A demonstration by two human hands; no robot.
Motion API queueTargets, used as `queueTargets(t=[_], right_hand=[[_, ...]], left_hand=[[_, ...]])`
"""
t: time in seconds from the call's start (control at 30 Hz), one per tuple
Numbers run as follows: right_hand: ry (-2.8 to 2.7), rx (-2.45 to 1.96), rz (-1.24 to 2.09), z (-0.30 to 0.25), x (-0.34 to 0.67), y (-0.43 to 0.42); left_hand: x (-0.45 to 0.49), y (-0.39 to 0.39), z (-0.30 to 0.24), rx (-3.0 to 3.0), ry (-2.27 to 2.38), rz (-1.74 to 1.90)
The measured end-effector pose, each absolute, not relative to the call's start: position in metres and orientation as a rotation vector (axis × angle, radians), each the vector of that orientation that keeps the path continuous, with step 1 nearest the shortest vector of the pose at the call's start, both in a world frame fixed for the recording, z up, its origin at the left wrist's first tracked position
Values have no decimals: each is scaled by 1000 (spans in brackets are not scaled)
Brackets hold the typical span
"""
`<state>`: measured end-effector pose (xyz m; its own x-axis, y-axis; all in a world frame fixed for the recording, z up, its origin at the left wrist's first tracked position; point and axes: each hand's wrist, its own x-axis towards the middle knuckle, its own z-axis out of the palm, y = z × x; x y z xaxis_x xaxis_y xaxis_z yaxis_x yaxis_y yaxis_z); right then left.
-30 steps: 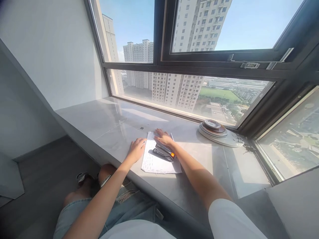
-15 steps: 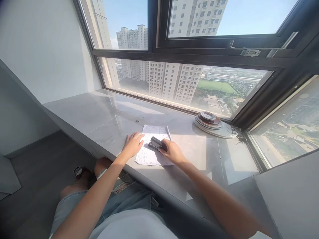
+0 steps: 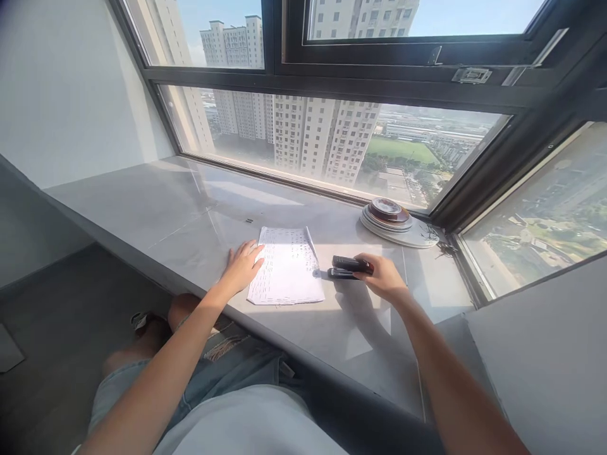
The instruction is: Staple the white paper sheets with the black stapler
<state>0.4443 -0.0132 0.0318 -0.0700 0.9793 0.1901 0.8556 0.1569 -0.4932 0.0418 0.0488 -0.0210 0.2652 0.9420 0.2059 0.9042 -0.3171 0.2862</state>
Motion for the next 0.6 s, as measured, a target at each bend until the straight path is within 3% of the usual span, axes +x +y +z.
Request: queueTargets(t=[0.1, 0.3, 0.6], right_hand=[[-1962, -1735, 343, 24, 449, -10], [-1947, -1593, 367, 4, 430, -8], [-2037, -1487, 209, -6, 405, -7]], left_hand=[[68, 38, -3, 2440, 1694, 596], [137, 20, 0, 2684, 1062, 571], [139, 18, -18, 2780, 934, 477]])
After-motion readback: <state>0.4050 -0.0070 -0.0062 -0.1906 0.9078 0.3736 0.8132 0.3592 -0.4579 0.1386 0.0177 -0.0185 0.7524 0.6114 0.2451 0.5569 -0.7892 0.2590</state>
